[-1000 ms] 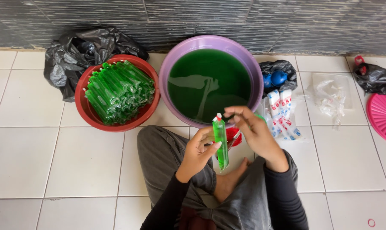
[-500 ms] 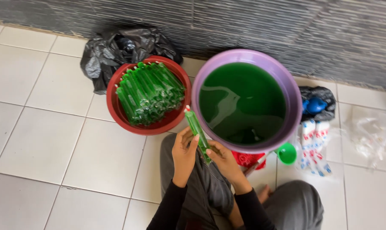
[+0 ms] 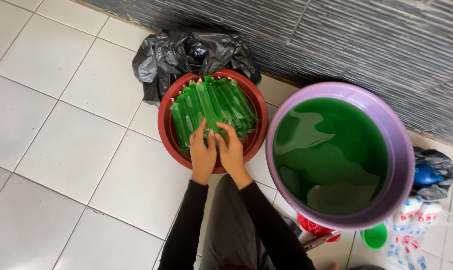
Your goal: The person fills plastic bags with a green liquid using a funnel and a ladle, then secures the top of each bag with a rubber band and places it into a red basin.
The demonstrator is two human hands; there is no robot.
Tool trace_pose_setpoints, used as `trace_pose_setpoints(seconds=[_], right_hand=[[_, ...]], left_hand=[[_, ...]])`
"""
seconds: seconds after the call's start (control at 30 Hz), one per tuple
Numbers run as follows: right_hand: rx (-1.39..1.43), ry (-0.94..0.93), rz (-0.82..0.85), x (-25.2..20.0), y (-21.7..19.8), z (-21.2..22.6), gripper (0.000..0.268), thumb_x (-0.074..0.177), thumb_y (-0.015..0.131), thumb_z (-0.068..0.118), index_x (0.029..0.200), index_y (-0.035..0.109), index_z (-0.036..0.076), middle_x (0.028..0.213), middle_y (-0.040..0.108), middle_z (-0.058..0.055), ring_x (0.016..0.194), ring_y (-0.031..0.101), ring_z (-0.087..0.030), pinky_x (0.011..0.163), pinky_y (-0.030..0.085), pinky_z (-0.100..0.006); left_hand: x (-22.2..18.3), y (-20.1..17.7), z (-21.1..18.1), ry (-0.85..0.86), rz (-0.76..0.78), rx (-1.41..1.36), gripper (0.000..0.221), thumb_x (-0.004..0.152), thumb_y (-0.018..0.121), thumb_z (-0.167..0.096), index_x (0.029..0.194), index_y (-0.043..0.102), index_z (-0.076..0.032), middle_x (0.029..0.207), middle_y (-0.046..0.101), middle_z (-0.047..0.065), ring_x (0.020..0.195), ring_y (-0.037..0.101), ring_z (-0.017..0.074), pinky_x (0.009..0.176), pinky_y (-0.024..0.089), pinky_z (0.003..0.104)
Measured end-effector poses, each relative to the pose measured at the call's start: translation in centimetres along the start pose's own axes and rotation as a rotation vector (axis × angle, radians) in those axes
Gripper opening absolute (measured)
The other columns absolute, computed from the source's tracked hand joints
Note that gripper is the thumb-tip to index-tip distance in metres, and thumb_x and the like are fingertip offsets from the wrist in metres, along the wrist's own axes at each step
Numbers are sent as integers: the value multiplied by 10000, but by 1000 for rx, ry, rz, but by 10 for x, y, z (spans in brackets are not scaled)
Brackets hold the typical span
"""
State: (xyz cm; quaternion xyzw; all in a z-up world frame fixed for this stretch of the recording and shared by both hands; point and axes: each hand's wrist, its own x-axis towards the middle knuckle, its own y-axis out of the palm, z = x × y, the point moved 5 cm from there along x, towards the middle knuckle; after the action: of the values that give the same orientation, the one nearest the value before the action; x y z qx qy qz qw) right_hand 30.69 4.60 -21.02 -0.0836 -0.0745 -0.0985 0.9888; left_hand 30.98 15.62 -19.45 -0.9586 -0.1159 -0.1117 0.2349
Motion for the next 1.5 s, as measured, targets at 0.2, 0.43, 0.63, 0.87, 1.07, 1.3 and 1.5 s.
trace_pose_setpoints(seconds=[0.2, 0.43, 0.63, 0.87, 1.07, 1.3, 1.5], right_hand=[[-257, -226, 62, 24, 29, -29, 370, 1040, 559, 30, 1393, 603, 133, 1391, 568, -120, 1247, 595, -329, 1019, 521, -500], [-303, -169, 4, -12, 3, -12, 460, 1019, 531, -43, 1459, 516, 92, 1415, 510, -155, 1242, 579, -372, 998, 553, -487], [-175, 5, -220, -104, -53, 18, 354, 1030, 491, -19, 1337, 600, 117, 1205, 647, -66, 1091, 668, -262, 937, 555, -423], [-179, 288, -561, -232, -150, 10, 176, 967, 633, 116, 1131, 697, 117, 1019, 759, -28, 856, 727, -122, 823, 554, -266], [-272, 360, -842, -328, -237, 0, 146, 990, 606, 67, 1062, 703, 150, 788, 774, -40, 705, 746, -141, 726, 574, -289], [-382, 409, -1152, -394, -351, -13, 141, 1028, 616, 86, 1159, 637, 133, 990, 760, -78, 853, 749, -234, 782, 597, -379], [-720, 653, -974, -403, -452, -60, 191, 1000, 645, 201, 1188, 670, 217, 1146, 666, -23, 1093, 607, -340, 952, 453, -588]], left_hand=[[26, 14, 62, 65, 96, 385, 376, 1024, 611, -167, 1400, 611, -158, 1407, 559, 124, 1300, 469, 392, 1028, 444, 565], [-36, 16, 33, 124, -31, 245, 424, 1021, 575, -68, 1436, 570, -151, 1381, 508, 108, 1298, 472, 340, 1131, 361, 521], [-121, 8, -20, 1, -1, -20, 412, 1034, 476, -1, 1419, 552, -124, 1344, 516, 120, 1256, 506, 337, 1078, 425, 508], [-205, 31, -89, 109, 295, -101, 319, 1028, 500, -127, 1341, 536, -72, 1338, 556, 152, 1236, 521, 326, 1047, 442, 448], [-290, 77, -136, 306, 514, -172, 370, 963, 570, -49, 1331, 576, -78, 1287, 585, 114, 1184, 567, 318, 1025, 456, 449], [-364, 144, -177, 418, 800, -260, 416, 915, 618, -28, 1325, 583, -83, 1193, 609, 128, 1018, 642, 351, 887, 531, 480], [-404, 211, -202, 526, 953, -235, 339, 934, 634, -91, 1272, 616, -86, 1140, 640, 116, 988, 664, 334, 866, 548, 447]])
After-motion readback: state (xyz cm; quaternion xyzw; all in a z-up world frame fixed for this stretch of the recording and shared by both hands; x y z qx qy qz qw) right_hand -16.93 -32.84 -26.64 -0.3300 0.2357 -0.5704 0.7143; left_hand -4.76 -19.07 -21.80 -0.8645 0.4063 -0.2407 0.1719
